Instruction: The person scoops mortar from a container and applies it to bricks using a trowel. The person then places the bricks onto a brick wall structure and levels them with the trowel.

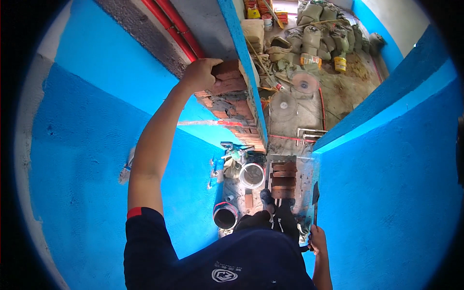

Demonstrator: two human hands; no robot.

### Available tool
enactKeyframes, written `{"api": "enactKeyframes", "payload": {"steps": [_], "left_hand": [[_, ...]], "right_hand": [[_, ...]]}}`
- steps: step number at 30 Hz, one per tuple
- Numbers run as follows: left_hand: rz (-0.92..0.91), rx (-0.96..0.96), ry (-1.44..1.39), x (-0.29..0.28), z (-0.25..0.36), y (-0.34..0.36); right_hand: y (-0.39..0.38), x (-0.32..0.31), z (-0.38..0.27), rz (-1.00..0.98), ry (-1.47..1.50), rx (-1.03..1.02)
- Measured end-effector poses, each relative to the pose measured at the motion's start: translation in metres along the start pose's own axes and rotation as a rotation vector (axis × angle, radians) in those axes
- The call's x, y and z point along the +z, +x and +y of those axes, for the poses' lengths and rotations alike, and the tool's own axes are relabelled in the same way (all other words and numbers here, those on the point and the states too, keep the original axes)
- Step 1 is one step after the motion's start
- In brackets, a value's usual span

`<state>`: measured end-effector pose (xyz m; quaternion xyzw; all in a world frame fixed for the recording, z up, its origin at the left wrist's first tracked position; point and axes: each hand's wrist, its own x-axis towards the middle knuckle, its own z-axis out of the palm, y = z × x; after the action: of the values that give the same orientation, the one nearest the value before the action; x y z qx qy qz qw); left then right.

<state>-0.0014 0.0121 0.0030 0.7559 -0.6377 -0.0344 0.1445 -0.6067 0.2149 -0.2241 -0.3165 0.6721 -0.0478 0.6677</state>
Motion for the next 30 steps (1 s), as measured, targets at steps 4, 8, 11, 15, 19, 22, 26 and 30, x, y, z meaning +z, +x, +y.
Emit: {"api": "enactKeyframes", "payload": {"steps": [4, 8, 11, 15, 19, 22, 26, 30], "left_hand": [[-0.057, -0.007, 0.025, 0.011, -0.001, 0.011], [-0.087, -0.017, 0.077, 0.014, 0.011, 0.011], [-0.04, 0.05, 0.121, 0.021, 0.002, 0.012], [0.041, 0.22, 0.334, 0.025, -0.017, 0.013], [0.015, 0.238, 0.427, 0.021, -0.013, 0.015], [-0.105, 0.111, 0.362, 0.017, -0.004, 0.011], [-0.12, 0.144, 0.308, 0.016, 0.005, 0.016], [-0.049, 0.232, 0.313, 0.02, -0.016, 0.011]], "right_hand": [[-0.004, 0.0, 0.018, 0.032, 0.044, 0.047], [-0.001, 0.003, 0.029, 0.068, 0.034, 0.049], [0.008, 0.006, 0.037, 0.075, 0.018, 0.025], [0.003, 0.017, 0.016, 0.014, 0.011, 0.041], [0.015, 0.019, 0.018, 0.011, 0.011, -0.002], [0.026, 0.021, 0.016, 0.008, -0.021, -0.032], [0.065, 0.017, 0.05, 0.073, -0.206, -0.249], [0.028, 0.042, -0.02, -0.054, -0.017, -0.076]]}}
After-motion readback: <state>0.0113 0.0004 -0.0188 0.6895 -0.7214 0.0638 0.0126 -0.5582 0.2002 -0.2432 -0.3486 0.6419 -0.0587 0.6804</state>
